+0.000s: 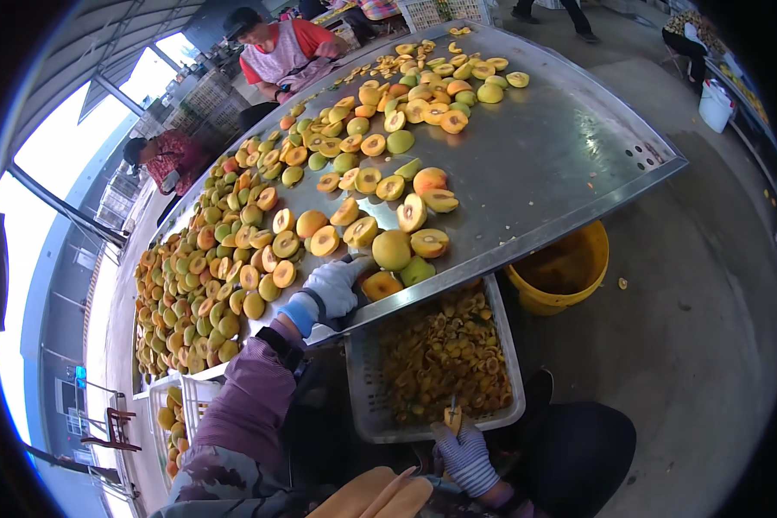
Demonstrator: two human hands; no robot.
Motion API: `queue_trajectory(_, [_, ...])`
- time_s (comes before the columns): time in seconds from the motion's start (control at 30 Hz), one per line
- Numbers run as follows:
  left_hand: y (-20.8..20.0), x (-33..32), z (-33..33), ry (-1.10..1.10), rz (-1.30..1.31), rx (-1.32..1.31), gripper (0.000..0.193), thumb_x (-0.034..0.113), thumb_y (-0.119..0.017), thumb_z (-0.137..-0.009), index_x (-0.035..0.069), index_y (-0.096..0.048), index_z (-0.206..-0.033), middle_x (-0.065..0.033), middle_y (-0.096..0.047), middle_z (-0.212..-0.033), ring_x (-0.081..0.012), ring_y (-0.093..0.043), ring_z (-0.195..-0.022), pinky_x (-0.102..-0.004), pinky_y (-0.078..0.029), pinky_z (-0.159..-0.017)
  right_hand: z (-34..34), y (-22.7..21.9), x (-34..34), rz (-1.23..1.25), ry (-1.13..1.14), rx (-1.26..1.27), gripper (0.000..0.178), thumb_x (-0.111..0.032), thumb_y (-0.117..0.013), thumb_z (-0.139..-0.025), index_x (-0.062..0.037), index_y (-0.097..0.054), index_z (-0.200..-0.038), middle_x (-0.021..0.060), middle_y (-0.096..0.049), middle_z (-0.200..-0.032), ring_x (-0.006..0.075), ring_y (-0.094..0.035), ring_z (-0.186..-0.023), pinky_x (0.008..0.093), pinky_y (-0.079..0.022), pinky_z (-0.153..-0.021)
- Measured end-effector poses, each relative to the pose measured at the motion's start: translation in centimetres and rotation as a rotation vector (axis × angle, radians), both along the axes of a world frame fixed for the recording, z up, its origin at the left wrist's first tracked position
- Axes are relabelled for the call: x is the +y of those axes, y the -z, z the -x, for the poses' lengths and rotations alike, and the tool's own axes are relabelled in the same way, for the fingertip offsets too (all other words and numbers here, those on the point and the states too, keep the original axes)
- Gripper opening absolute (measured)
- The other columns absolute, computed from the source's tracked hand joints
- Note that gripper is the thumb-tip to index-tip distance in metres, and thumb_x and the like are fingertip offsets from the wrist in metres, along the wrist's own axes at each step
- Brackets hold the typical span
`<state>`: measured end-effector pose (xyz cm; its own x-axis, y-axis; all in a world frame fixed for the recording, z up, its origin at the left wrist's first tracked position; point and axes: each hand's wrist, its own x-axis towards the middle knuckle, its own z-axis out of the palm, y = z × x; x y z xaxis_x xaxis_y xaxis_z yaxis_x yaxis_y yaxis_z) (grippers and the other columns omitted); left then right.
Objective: The person picks up peaches from a pile on a metal table, cuts each peach in half with a knife, removes the pit by hand, and places the peach halves and pits into separate bins or crates.
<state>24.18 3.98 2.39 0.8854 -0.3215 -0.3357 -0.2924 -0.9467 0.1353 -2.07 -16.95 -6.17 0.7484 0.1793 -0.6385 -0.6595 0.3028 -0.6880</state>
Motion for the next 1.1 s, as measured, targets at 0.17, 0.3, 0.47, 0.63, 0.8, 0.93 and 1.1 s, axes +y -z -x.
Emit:
queue_trajectory(0.17, [1.5, 0.9, -0.2, -0.018, -0.008, -0.189, 0.051, 0.020, -0.066, -0.069, 0.017, -0.057, -0.119, -0.0158, -0.064, -0.103, -0.0364, -0.060, -0.097, -0.0437, -0.049, -0.082, -0.3, 0.0, 0.2, 0.126, -0.037, -0.148, 0.025, -0.023, -0.059, -0.089, -0.0007, -0.050, -0.094, 0.0072, -0.056, -0.062, 0.0139, -0.054, -0.050, 0.0281, -0.044, -0.045])
queue_trajectory(0.3, [0.8, 5.7, 2.9, -0.318, 0.804, -0.160, 0.043, 0.038, -0.058, -0.089, 0.008, -0.055, -0.120, -0.0100, -0.066, -0.095, -0.0200, -0.066, -0.079, -0.0318, -0.052, -0.066, 0.7, 1.7, 0.7, 0.429, -0.069, -0.482, 0.028, -0.023, -0.060, -0.087, 0.0003, -0.049, -0.099, 0.0169, -0.057, -0.065, 0.0294, -0.059, -0.054, 0.0375, -0.046, -0.049])
queue_trajectory(0.47, [-1.2, 1.7, 12.0, -0.705, 1.881, 0.255, 0.072, 0.066, -0.039, -0.088, 0.005, -0.047, -0.124, -0.0130, -0.064, -0.093, -0.0175, -0.059, -0.062, -0.0209, -0.041, -0.046, 0.8, -2.8, 1.0, 0.646, -0.112, -0.733, 0.030, -0.024, -0.062, -0.086, -0.0029, -0.049, -0.103, 0.0204, -0.058, -0.066, 0.0411, -0.059, -0.059, 0.0447, -0.046, -0.051])
queue_trajectory(0.63, [1.6, 3.0, 19.0, -0.518, 1.659, 0.476, 0.071, 0.067, -0.039, -0.088, 0.005, -0.049, -0.122, -0.0126, -0.063, -0.098, -0.0195, -0.061, -0.074, -0.0259, -0.046, -0.055, 1.0, -5.0, 3.0, 0.809, -0.147, -1.025, 0.031, -0.026, -0.064, -0.083, -0.0074, -0.050, -0.103, 0.0179, -0.058, -0.063, 0.0362, -0.060, -0.057, 0.0437, -0.047, -0.048])
queue_trajectory(0.8, [0.1, 0.3, 22.5, -0.622, 1.425, 0.497, 0.076, 0.068, -0.037, -0.088, 0.000, -0.053, -0.118, -0.0101, -0.063, -0.104, -0.0195, -0.063, -0.089, -0.0322, -0.054, -0.074, 1.8, -5.1, 3.8, 1.005, -0.216, -1.114, 0.037, -0.028, -0.063, -0.082, -0.0021, -0.049, -0.104, 0.0135, -0.060, -0.067, 0.0312, -0.061, -0.055, 0.0402, -0.048, -0.046])
queue_trajectory(0.93, [0.5, 0.3, 23.6, -0.595, 1.357, 0.497, 0.079, 0.070, -0.035, -0.087, -0.001, -0.056, -0.114, -0.0095, -0.064, -0.100, -0.0172, -0.064, -0.084, -0.0285, -0.055, -0.070, 2.4, -4.8, 4.0, 1.024, -0.237, -1.101, 0.034, -0.024, -0.065, -0.082, -0.0015, -0.048, -0.102, 0.0147, -0.060, -0.064, 0.0337, -0.061, -0.055, 0.0416, -0.049, -0.049])
queue_trajectory(1.1, [1.2, 0.3, 23.9, -0.579, 1.396, 0.482, 0.076, 0.068, -0.034, -0.088, -0.001, -0.057, -0.112, -0.0091, -0.065, -0.095, -0.0165, -0.065, -0.080, -0.0269, -0.055, -0.068, 2.6, -4.7, 3.9, 1.004, -0.334, -1.121, 0.037, -0.024, -0.063, -0.083, 0.0012, -0.048, -0.105, 0.0129, -0.059, -0.059, 0.0330, -0.060, -0.050, 0.0413, -0.048, -0.045])
